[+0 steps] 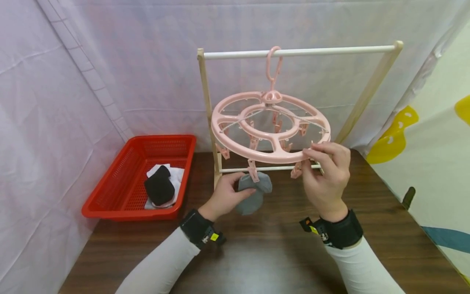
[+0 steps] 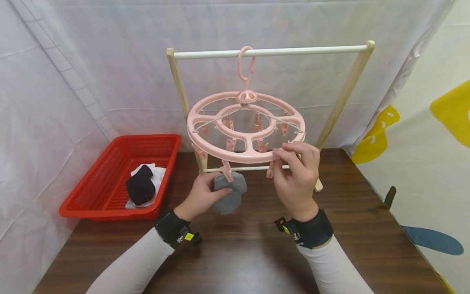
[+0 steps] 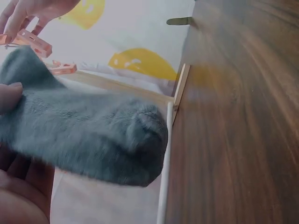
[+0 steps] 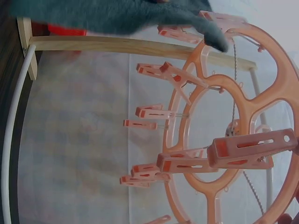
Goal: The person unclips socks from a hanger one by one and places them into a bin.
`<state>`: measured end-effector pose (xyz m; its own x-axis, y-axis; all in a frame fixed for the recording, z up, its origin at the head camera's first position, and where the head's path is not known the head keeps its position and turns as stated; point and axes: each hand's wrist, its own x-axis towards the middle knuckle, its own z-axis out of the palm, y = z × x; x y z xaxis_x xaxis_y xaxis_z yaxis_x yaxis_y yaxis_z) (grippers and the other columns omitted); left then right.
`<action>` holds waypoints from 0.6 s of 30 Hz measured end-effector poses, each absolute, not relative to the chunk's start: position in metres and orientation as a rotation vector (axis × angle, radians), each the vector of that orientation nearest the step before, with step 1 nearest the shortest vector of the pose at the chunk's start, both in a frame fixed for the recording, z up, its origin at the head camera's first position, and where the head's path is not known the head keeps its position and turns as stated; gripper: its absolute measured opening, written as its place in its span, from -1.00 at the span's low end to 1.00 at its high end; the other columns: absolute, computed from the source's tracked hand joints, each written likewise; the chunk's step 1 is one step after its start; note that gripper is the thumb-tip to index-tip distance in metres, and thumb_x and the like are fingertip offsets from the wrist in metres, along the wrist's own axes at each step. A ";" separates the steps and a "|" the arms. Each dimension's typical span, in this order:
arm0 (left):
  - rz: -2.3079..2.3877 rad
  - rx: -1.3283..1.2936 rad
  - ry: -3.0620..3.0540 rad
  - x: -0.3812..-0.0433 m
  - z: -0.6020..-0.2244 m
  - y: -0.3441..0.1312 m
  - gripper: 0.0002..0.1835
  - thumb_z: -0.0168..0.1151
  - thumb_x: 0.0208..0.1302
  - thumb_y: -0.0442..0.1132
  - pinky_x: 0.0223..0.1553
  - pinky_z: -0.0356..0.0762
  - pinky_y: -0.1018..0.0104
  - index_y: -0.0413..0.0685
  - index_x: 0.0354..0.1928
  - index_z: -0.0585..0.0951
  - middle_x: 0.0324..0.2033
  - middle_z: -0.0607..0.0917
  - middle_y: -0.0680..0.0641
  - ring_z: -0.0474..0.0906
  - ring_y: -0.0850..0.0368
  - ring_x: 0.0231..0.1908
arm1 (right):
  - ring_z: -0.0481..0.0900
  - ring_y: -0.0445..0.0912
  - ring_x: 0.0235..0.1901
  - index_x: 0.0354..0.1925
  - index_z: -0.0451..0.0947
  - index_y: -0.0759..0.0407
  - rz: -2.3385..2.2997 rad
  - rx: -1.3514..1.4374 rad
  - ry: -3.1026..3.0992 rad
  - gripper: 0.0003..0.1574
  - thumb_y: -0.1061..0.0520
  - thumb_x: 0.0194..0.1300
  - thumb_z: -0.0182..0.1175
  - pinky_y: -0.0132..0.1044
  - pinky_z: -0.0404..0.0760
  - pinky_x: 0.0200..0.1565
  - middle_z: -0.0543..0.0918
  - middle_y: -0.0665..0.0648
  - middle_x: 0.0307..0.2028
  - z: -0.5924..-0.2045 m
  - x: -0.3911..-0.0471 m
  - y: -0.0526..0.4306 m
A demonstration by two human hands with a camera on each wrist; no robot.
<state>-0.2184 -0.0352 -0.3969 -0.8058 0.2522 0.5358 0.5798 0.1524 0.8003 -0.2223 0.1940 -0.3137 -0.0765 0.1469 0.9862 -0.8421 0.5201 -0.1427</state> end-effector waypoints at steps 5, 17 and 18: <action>-1.743 -0.842 -2.148 -0.220 -0.402 -0.033 -0.76 0.39 0.08 -0.44 -0.28 0.69 0.18 -0.29 -0.17 0.68 -0.29 0.77 -0.27 0.70 0.15 -0.31 | 0.46 0.32 -0.24 -0.46 0.67 0.34 0.926 0.657 -1.414 -0.90 0.38 -0.01 0.21 -0.02 0.37 -0.09 0.61 0.39 -0.34 -0.313 -0.222 0.193; -1.715 -0.785 -2.280 -0.219 -0.409 -0.030 -0.78 0.39 0.08 -0.41 -0.28 0.65 0.27 -0.26 -0.19 0.69 -0.31 0.78 -0.19 0.66 0.25 -0.35 | 0.41 0.35 -0.25 -0.44 0.67 0.32 0.850 0.682 -1.533 -0.68 0.40 -0.10 -0.02 0.14 0.31 -0.19 0.60 0.39 -0.33 -0.318 -0.221 0.187; -1.712 -0.782 -2.295 -0.219 -0.410 -0.030 -0.78 0.39 0.08 -0.41 -0.28 0.64 0.28 -0.26 -0.19 0.69 -0.31 0.78 -0.18 0.65 0.26 -0.34 | 0.41 0.35 -0.25 -0.44 0.67 0.32 0.848 0.683 -1.535 -0.68 0.40 -0.10 -0.02 0.14 0.31 -0.19 0.60 0.39 -0.33 -0.319 -0.222 0.187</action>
